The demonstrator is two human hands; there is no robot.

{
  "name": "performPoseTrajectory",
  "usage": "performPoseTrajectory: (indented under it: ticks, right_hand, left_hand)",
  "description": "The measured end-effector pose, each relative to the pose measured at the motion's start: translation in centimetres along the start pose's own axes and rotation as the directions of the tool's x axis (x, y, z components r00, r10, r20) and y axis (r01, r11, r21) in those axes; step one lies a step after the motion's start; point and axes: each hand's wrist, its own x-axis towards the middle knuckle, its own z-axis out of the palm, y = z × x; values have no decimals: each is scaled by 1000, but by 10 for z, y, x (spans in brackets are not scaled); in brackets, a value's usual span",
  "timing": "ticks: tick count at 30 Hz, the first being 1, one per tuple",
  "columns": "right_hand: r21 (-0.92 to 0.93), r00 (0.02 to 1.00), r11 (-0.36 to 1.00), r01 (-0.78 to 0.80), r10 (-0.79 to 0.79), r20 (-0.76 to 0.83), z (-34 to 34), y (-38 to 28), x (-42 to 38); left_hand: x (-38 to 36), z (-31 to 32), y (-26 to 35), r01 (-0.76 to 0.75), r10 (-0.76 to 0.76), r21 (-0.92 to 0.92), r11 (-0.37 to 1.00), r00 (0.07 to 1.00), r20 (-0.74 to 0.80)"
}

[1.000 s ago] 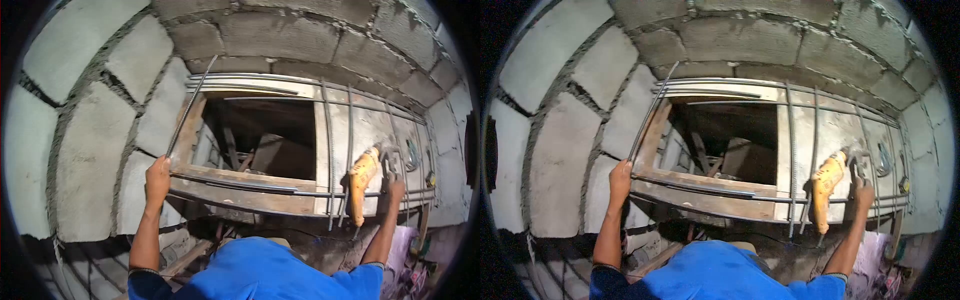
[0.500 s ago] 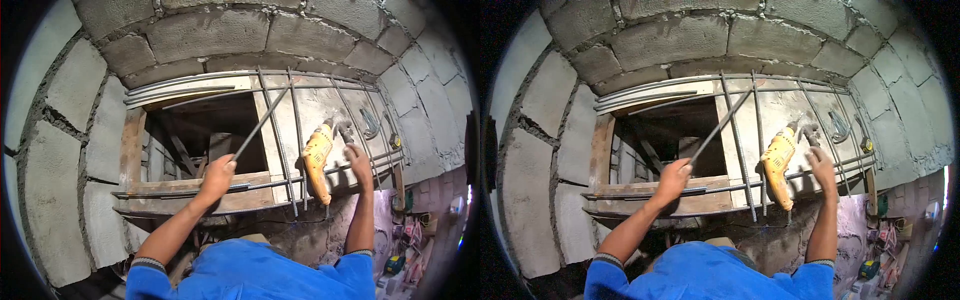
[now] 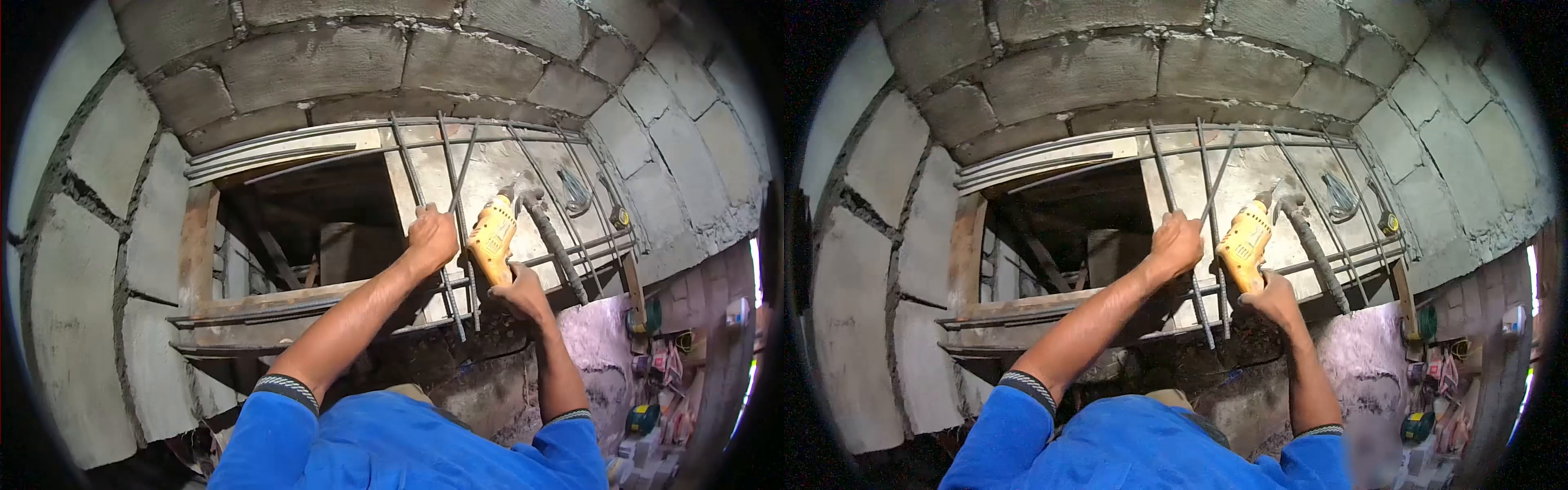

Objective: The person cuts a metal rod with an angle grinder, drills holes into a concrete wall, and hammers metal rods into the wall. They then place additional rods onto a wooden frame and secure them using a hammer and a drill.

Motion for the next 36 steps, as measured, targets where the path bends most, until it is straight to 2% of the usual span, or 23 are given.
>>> performPoseTrajectory:
  ticks: [1, 2, 3, 4, 6, 7, 9, 11, 12, 13, 15, 18, 21, 22, 23, 25, 27, 29, 30, 31, 33, 35, 36]
  right_hand:
    - [78, 1000, 997, -10, 9, 21, -3, -2, 1]
    - [50, 983, 991, 121, -112, -146, 1, -1, -2]
    - [63, 989, 993, 98, -90, -119, -5, -3, -2]
    - [46, 966, 989, 143, -129, -223, -5, 1, 1]
    - [424, 989, 903, -72, 119, -85, -26, -30, -17]
    - [395, 986, 918, -21, 84, -143, -32, -31, -23]
    - [327, 956, 931, 162, -66, -285, -42, -66, -56]
    - [124, 883, 930, 347, -279, -378, -35, -90, -85]
    - [129, 882, 928, 350, -280, -378, -29, -105, -98]
    - [150, 879, 917, 369, -293, -376, -22, -122, -111]
    - [64, 888, 917, 395, -362, -284, -16, -142, -130]
    - [-49, 805, 830, 556, -552, -218, 23, -181, -139]
    - [103, 686, 679, 727, -712, -148, 51, -245, -141]
    - [300, 665, 608, 735, -733, -145, 65, -259, -136]
    - [217, 617, 600, 770, -787, -11, 51, -286, -138]
    - [600, 733, 659, 454, -659, 169, 60, -293, -95]
    - [604, 877, 761, 236, -435, 206, 85, -333, -57]
    - [787, 753, 606, -116, -463, 468, 119, -380, -49]
    - [871, 696, 431, -236, -551, 461, 138, -404, -56]
    - [897, 637, 248, -367, -635, 437, 155, -425, -61]
    - [918, 669, 232, -321, -631, 393, 196, -445, -35]
    - [867, 711, 382, -320, -508, 486, 206, -470, -23]
    - [861, 745, 449, -239, -484, 459, 216, -480, -6]
  left_hand:
    - [-5, 5, -3, -34, 30, -67, 997, 998, -61]
    - [-9, 4, 0, -56, 49, -147, 987, 997, -56]
    - [-11, 1, 3, -70, 58, -218, 973, 996, -63]
    - [-8, -3, 12, 36, -8, -341, 939, 997, 83]
    - [-12, -11, 29, 156, 13, -715, 681, 974, 225]
    - [8, 46, 35, 166, -79, -730, 663, 985, 152]
    - [-23, -33, 63, 444, 57, -852, 279, 878, 476]
    - [-49, -50, 77, 285, 244, -958, -30, 931, 269]
    - [-68, -62, 88, 9, 97, -981, -192, 995, -10]
    - [-92, -95, 82, 54, 158, -971, -231, 987, 17]
    - [-130, -121, 52, 102, 235, -987, -122, 969, 71]
    - [-192, -133, 4, -95, 228, -987, -127, 966, -123]
    - [-227, -170, -38, 17, 15, -972, -234, 1000, 14]
    - [-235, -189, -53, 43, -62, -963, -265, 996, 61]
    - [-244, -207, -70, 4, -106, -968, -251, 994, 32]
    - [-263, -219, -108, -9, -49, -945, -326, 999, 7]
    - [-283, -232, -126, -64, -116, -943, -326, 993, -28]
    - [-290, -227, -141, -95, -106, -891, -443, 993, -53]
    - [-295, -235, -142, -126, -127, -888, -441, 989, -77]
    - [-298, -225, -165, 22, -35, -859, -512, 998, 46]
    - [-294, -213, -184, -150, -217, -867, -476, 975, -49]
    - [-285, -215, -188, -263, -388, -760, -594, 922, -16]
    - [-278, -207, -192, -360, -500, -769, -528, 864, -60]
